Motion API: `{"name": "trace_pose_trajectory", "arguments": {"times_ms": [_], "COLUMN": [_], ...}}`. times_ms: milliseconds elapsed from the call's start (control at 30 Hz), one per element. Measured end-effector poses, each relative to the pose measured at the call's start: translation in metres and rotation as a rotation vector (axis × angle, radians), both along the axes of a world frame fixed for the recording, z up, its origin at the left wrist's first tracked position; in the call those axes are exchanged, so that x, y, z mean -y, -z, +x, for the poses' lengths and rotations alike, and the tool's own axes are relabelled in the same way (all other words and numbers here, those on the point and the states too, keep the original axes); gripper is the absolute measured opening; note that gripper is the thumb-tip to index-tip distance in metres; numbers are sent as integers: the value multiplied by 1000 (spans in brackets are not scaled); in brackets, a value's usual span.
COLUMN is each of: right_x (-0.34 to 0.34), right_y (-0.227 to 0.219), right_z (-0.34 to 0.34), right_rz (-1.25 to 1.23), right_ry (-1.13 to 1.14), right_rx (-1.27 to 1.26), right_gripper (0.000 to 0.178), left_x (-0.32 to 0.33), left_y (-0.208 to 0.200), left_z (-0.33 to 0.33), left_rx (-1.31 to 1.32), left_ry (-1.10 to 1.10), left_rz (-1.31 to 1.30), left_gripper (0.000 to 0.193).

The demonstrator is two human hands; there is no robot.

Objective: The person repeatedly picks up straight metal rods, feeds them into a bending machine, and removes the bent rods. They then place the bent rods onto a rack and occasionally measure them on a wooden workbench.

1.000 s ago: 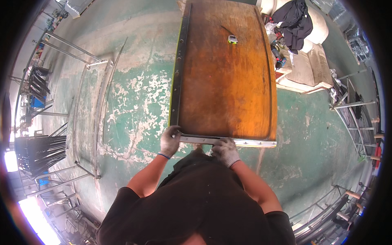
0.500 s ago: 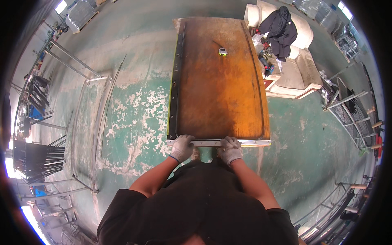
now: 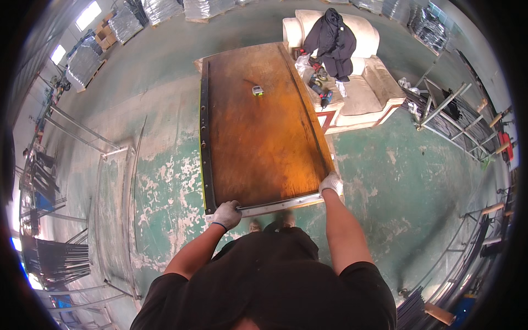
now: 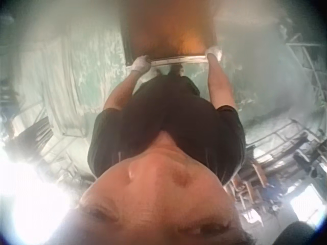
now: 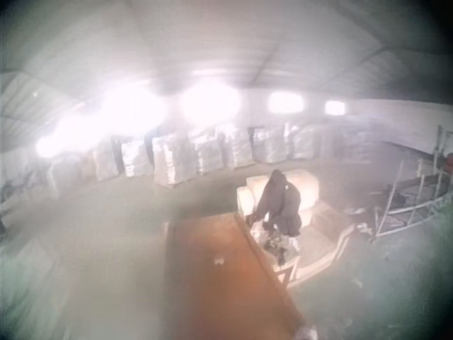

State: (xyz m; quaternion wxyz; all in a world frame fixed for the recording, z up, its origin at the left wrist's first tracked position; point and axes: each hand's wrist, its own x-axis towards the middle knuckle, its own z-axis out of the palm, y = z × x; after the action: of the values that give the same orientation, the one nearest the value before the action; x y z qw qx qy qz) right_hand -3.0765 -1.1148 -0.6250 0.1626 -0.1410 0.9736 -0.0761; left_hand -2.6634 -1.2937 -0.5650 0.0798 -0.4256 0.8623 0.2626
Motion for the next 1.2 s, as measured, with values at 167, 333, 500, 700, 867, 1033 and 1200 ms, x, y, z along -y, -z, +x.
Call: {"name": "trace_pose_trajectory", "arguments": {"times_ms": [167, 333, 500, 700, 867, 1033, 1200], "right_x": [3, -21, 26, 53, 108, 121, 126], "right_y": [-55, -165, -313, -265, -105, -66, -10], "right_z": [-15, 22, 137, 172, 198, 210, 130], "right_rz": [-135, -988, -1087, -1419, -606, -701, -983], "right_ry": [43, 15, -503, -657, -771, 59, 169], "right_rx": [205, 558, 462, 847, 241, 1774, 1142], "right_gripper": [36, 34, 23, 29, 50, 46, 32], "left_x": [16, 20, 25, 47, 60, 68, 71], "left_y": [-21, -98, -223, -343, -406, -440, -415], "left_z": [-43, -128, -170, -145, -89, -35, 8], "left_rx": [-261, -431, -932, -1246, -1509, -1610, -1584], "left_ry": [162, -95, -208, -258, -116, 201, -83], "left_rz": [73, 505, 1237, 1072, 1147, 1381, 963], "left_gripper": [36, 51, 49, 24, 31, 34, 42]}}
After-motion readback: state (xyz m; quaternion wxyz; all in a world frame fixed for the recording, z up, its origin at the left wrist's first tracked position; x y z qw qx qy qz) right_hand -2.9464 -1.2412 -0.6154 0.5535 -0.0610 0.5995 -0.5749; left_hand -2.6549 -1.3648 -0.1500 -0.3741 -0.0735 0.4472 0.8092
